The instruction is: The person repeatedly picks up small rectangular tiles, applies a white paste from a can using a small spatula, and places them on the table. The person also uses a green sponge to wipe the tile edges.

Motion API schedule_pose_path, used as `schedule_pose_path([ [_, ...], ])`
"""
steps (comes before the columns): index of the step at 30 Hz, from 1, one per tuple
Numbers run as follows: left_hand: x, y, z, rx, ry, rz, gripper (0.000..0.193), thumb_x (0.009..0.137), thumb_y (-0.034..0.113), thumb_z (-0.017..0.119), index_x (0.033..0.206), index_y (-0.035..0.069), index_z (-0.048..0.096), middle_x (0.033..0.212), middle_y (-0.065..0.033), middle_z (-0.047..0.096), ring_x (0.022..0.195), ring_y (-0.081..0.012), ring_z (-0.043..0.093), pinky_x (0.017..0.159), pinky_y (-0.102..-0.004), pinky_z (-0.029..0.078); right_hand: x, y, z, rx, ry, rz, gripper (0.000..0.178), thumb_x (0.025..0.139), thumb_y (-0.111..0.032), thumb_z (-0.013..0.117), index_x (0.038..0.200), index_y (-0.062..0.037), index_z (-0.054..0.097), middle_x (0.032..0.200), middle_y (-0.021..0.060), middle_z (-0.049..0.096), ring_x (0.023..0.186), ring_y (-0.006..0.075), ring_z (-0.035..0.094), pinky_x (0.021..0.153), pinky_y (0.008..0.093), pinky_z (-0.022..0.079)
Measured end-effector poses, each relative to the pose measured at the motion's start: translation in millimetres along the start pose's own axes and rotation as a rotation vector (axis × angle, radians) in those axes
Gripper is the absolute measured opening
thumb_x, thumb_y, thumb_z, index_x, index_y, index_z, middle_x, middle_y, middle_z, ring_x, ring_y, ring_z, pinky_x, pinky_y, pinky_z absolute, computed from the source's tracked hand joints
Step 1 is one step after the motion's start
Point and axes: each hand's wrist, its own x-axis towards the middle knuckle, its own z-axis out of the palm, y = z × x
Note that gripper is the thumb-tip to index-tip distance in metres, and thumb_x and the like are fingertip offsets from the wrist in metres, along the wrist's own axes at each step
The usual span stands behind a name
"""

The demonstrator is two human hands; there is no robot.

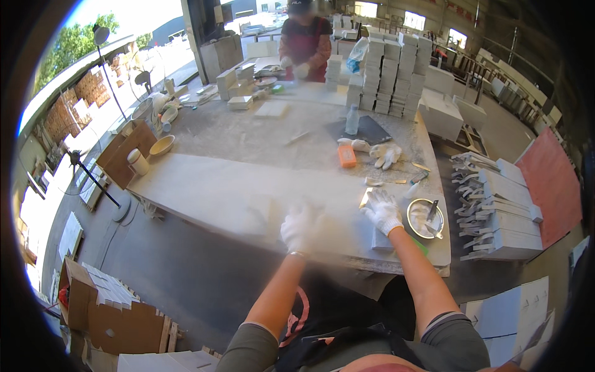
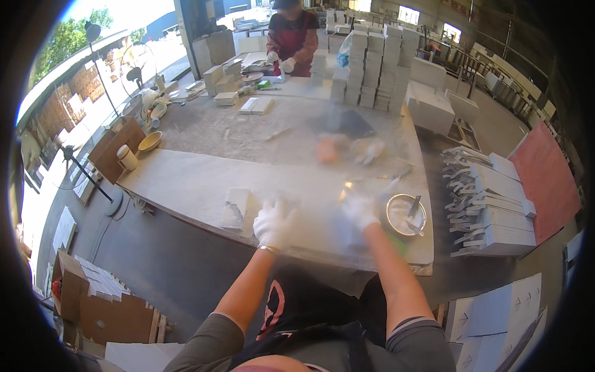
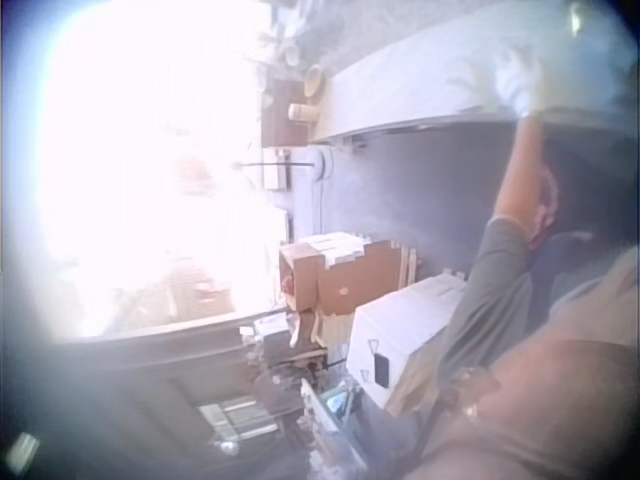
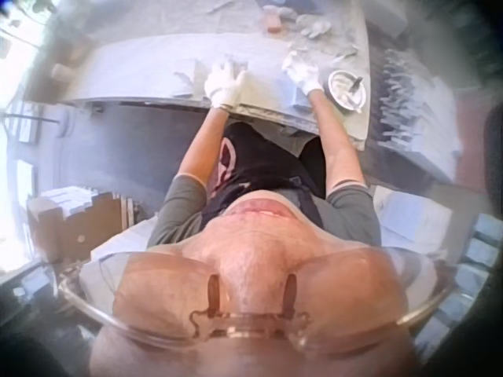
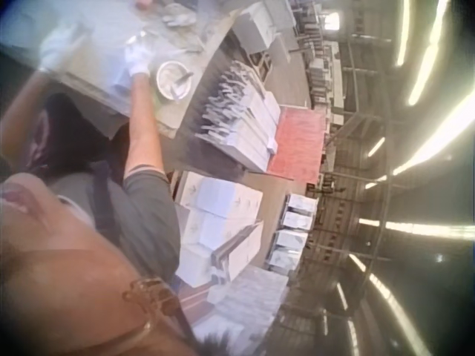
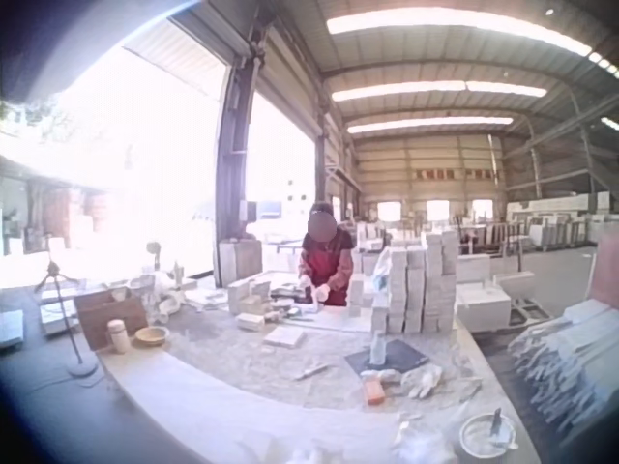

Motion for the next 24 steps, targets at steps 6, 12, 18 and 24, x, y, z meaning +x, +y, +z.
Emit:
schedule_pose_path([
  [6,-2,2,-2,0.012,-0.027,0.009,0.059,0.091,0.059,0.065,0.135,0.021,0.060,0.124,-0.0201,0.064,0.099,-0.0428,0.070,0.083,-0.0556,0.054,-4,2,4,-0.002,0.026,-0.046,0.081,0.100,-0.063,0.052,0.161,-0.0116,0.042,0.172,0.0158,0.032,0.161,0.0339,0.023,0.130,0.0504,0.015],
  [12,2,6,-6,0.120,-0.141,-0.046,0.071,0.093,0.066,0.061,0.147,0.019,0.056,0.133,-0.0146,0.063,0.108,-0.0354,0.068,0.090,-0.0483,0.054,-39,-9,19,-0.071,-0.013,-0.097,0.081,0.099,-0.062,0.054,0.163,-0.0141,0.039,0.174,0.0159,0.027,0.161,0.0373,0.020,0.131,0.0538,0.012],
  [18,-1,7,-6,0.105,-0.119,-0.036,0.073,0.094,0.062,0.061,0.155,0.025,0.046,0.144,-0.0231,0.058,0.112,-0.0448,0.068,0.090,-0.0550,0.056,-118,-18,26,-0.105,0.047,-0.239,0.073,0.096,-0.054,0.061,0.158,-0.0183,0.048,0.169,0.0146,0.036,0.159,0.0378,0.026,0.130,0.0561,0.018],
  [24,2,10,-5,0.155,-0.080,0.011,0.064,0.095,0.060,0.060,0.148,0.024,0.054,0.143,-0.0221,0.059,0.114,-0.0455,0.067,0.090,-0.0558,0.055,-176,-13,4,0.183,0.108,-0.390,0.061,0.095,-0.048,0.066,0.147,-0.0164,0.058,0.156,0.0145,0.051,0.150,0.0413,0.037,0.125,0.0546,0.027],
])
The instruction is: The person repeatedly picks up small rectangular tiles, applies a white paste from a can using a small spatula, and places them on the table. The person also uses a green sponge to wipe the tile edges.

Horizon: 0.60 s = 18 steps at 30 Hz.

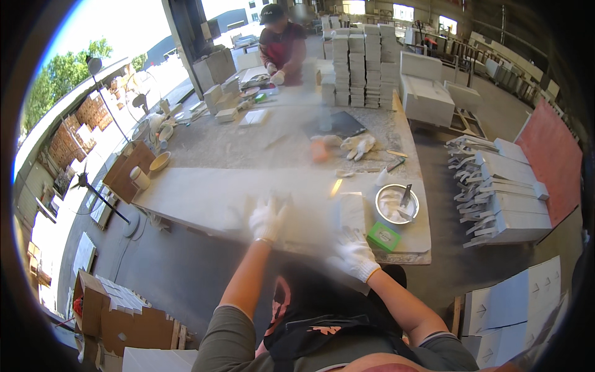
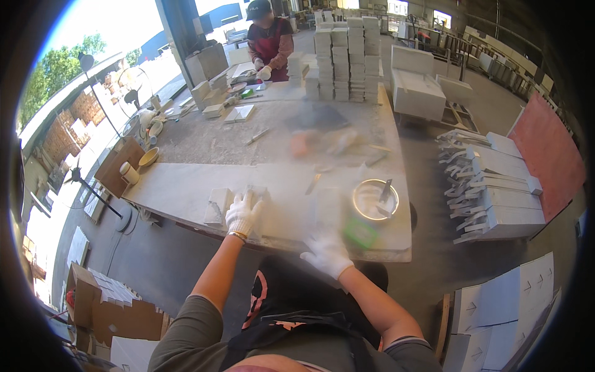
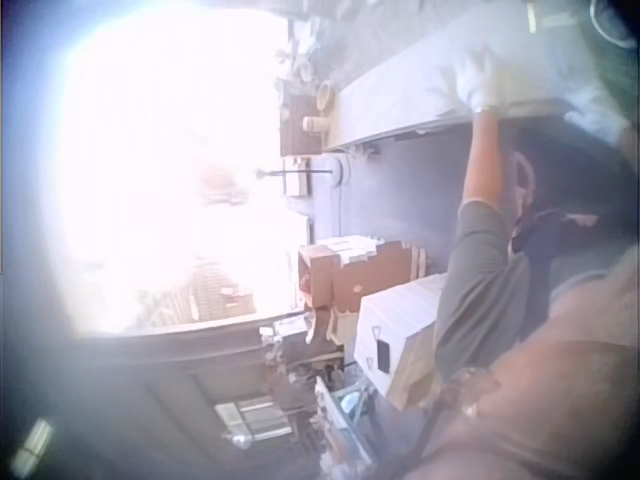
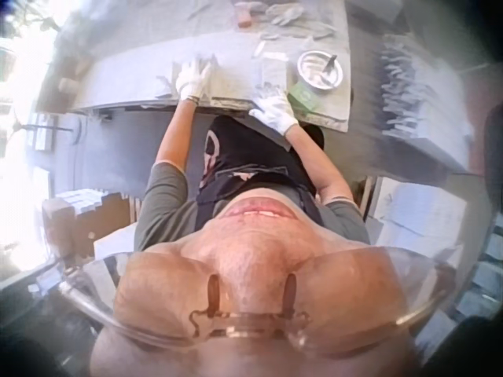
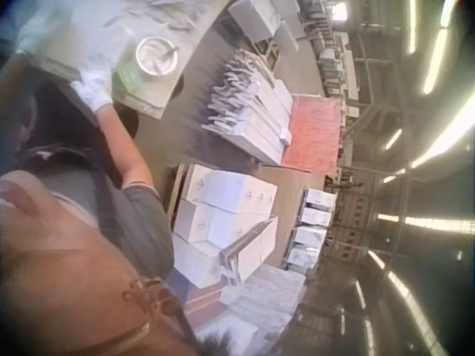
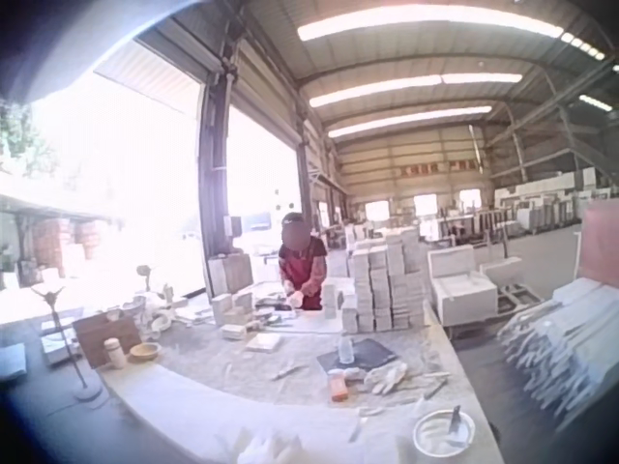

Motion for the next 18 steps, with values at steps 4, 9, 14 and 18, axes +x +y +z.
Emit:
schedule_pose_path([
  [4,0,12,-1,0.210,0.078,0.142,0.057,0.093,0.049,0.065,0.143,0.022,0.058,0.143,-0.0205,0.059,0.122,-0.0435,0.063,0.093,-0.0562,0.055,-25,4,-13,0.255,0.126,0.028,0.049,0.094,-0.042,0.069,0.133,-0.0119,0.069,0.142,0.0141,0.065,0.133,0.0371,0.057,0.112,0.0481,0.045],
  [9,-44,56,-10,-0.018,0.437,0.528,0.047,0.089,0.032,0.072,0.134,0.018,0.066,0.140,-0.0191,0.060,0.128,-0.0415,0.060,0.098,-0.0533,0.054,-54,9,-29,0.534,0.074,0.294,0.045,0.095,-0.045,0.069,0.129,-0.0155,0.074,0.130,0.0124,0.072,0.119,0.0346,0.067,0.101,0.0436,0.052],
  [14,-106,94,-35,-0.531,-0.050,0.410,0.049,0.095,0.033,0.069,0.137,0.008,0.065,0.140,-0.0240,0.062,0.127,-0.0406,0.062,0.103,-0.0468,0.051,-56,18,-63,0.586,-0.019,0.340,0.036,0.097,-0.039,0.068,0.116,-0.0101,0.079,0.116,0.0165,0.076,0.107,0.0335,0.072,0.093,0.0402,0.056],
  [18,-134,93,-43,-0.784,-0.208,0.258,0.054,0.099,0.036,0.063,0.140,0.000,0.060,0.134,-0.0250,0.066,0.128,-0.0399,0.061,0.105,-0.0463,0.049,-53,19,-74,0.799,0.086,0.376,0.033,0.099,-0.027,0.069,0.120,-0.0028,0.077,0.115,0.0132,0.078,0.105,0.0248,0.073,0.093,0.0351,0.055],
])
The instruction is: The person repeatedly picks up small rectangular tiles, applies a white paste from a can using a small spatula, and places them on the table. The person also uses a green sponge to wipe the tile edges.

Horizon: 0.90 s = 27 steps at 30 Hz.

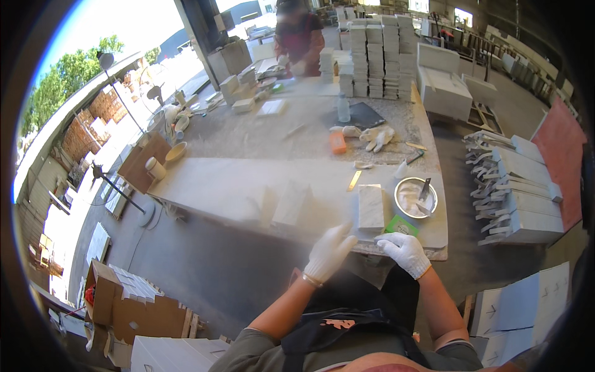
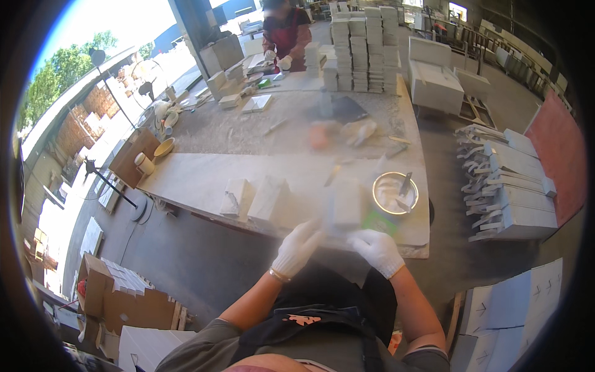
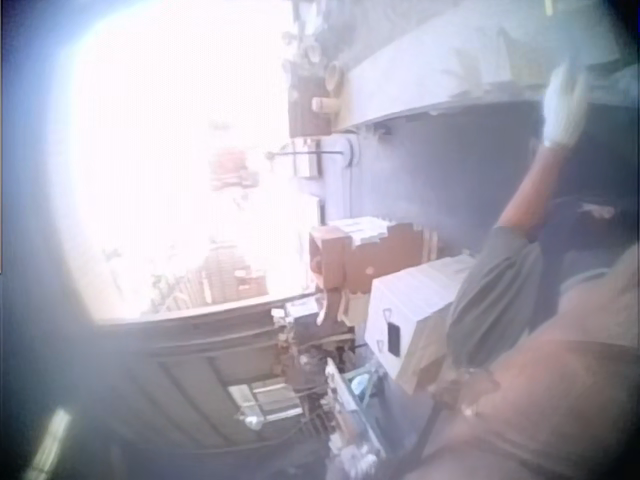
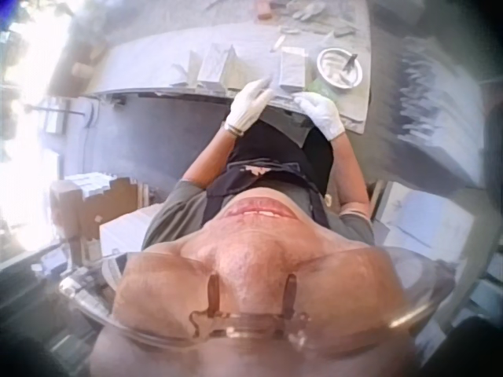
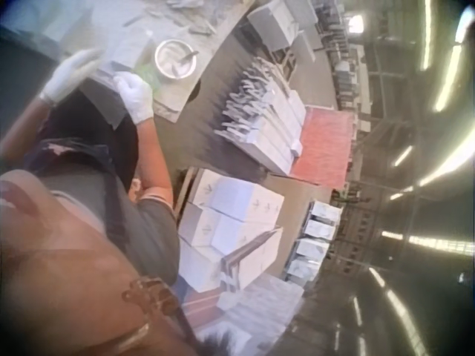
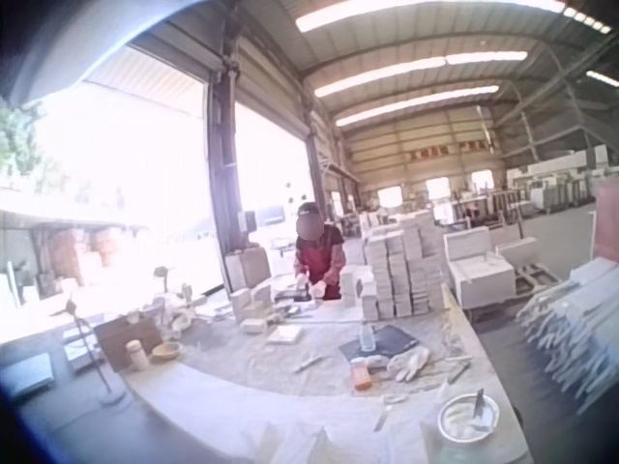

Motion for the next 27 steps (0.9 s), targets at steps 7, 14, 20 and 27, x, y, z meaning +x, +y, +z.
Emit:
schedule_pose_path([
  [7,-35,-15,14,-0.590,-0.294,-0.333,0.049,0.110,0.043,0.053,0.136,0.003,0.064,0.117,-0.0059,0.069,0.104,-0.0132,0.063,0.087,-0.0301,0.056,6,3,58,0.144,0.115,0.038,0.042,0.101,-0.015,0.068,0.139,0.0041,0.064,0.135,0.0122,0.070,0.121,0.0165,0.065,0.106,0.0302,0.050],
  [14,-31,-30,18,-0.563,-0.238,-0.347,0.041,0.109,0.038,0.058,0.126,0.003,0.070,0.104,0.0002,0.070,0.086,-0.0083,0.060,0.077,-0.0274,0.052,7,-5,86,-0.030,0.074,-0.194,0.041,0.105,-0.025,0.062,0.141,-0.0082,0.066,0.142,0.0145,0.068,0.130,0.0267,0.065,0.112,0.0356,0.048],
  [20,-17,-33,13,-0.621,-0.037,-0.216,0.038,0.105,0.034,0.065,0.111,-0.002,0.075,0.094,0.0010,0.070,0.083,-0.0074,0.056,0.076,-0.0255,0.048,3,-9,99,0.051,0.077,-0.002,0.045,0.108,-0.036,0.062,0.145,-0.0107,0.064,0.139,0.0135,0.070,0.126,0.0234,0.068,0.107,0.0326,0.050],
  [27,37,-27,-25,-1.027,0.167,-0.297,0.033,0.104,0.032,0.067,0.099,0.000,0.074,0.084,-0.0003,0.067,0.078,-0.0109,0.064,0.067,-0.0278,0.052,18,-52,104,0.109,-0.158,0.240,0.072,0.104,-0.065,0.054,0.151,-0.0096,0.059,0.096,-0.0010,0.056,0.082,0.0121,0.051,0.089,0.0276,0.049],
])
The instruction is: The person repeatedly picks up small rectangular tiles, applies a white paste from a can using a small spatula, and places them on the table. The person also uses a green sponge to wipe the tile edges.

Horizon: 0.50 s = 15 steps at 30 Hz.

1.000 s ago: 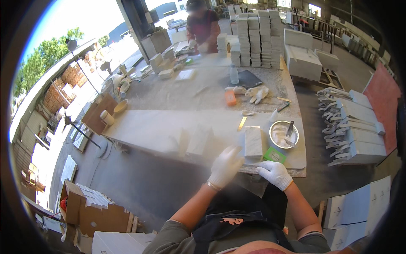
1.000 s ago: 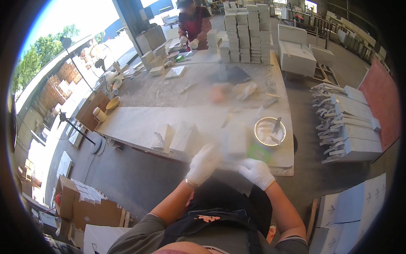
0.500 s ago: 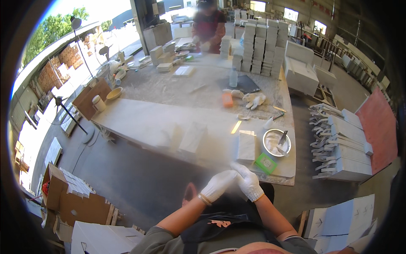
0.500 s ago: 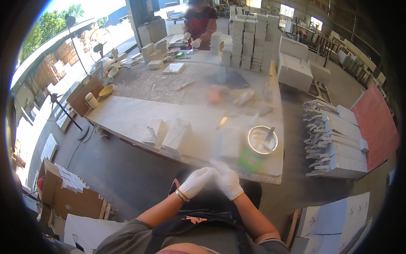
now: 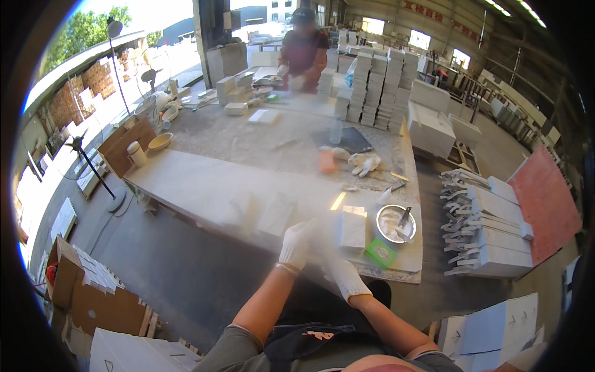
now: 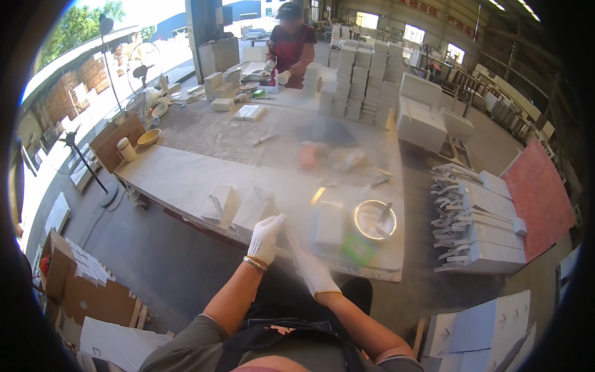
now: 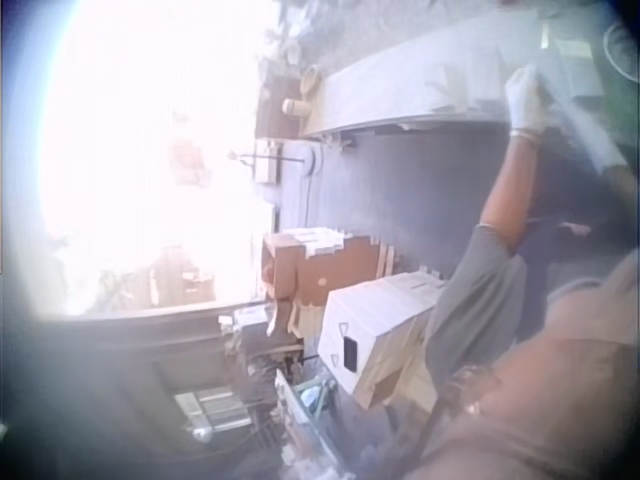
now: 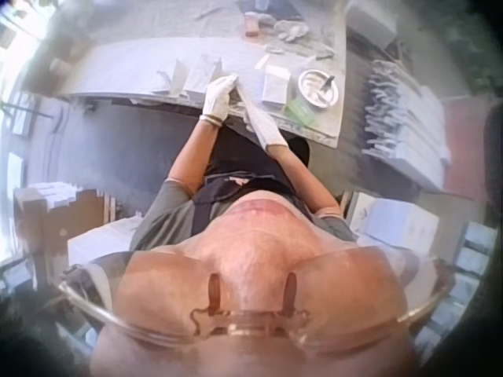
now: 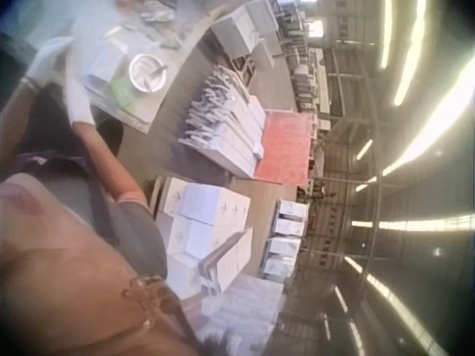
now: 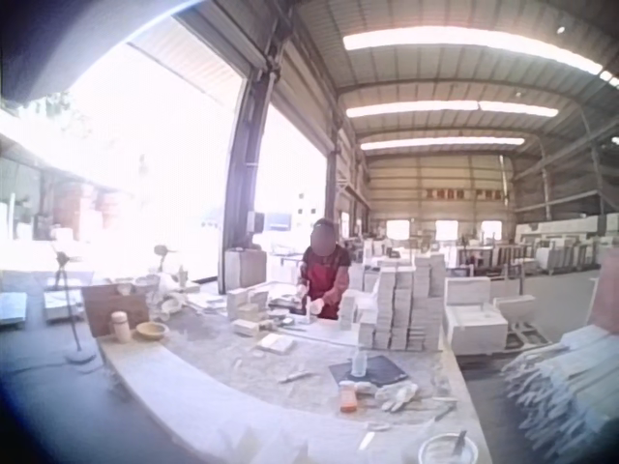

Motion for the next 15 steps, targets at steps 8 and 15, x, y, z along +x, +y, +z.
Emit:
schedule_pose_path([
  [8,-15,-29,13,0.418,-0.121,0.131,0.043,0.108,0.036,0.060,0.138,0.005,0.062,0.113,-0.0052,0.066,0.093,-0.0118,0.064,0.072,-0.0272,0.056,-14,-55,-27,-0.137,0.239,-0.060,0.041,0.105,-0.024,0.051,0.139,-0.0029,0.061,0.126,0.0118,0.068,0.113,0.0223,0.064,0.102,0.0338,0.049],
  [15,-22,-49,22,0.579,0.021,0.135,0.036,0.108,0.028,0.060,0.132,0.002,0.065,0.116,-0.0047,0.070,0.103,-0.0099,0.064,0.088,-0.0266,0.052,-9,-60,-6,0.923,0.208,0.113,0.035,0.109,-0.031,0.055,0.132,-0.0078,0.066,0.121,0.0005,0.067,0.113,0.0114,0.060,0.101,0.0271,0.046],
])
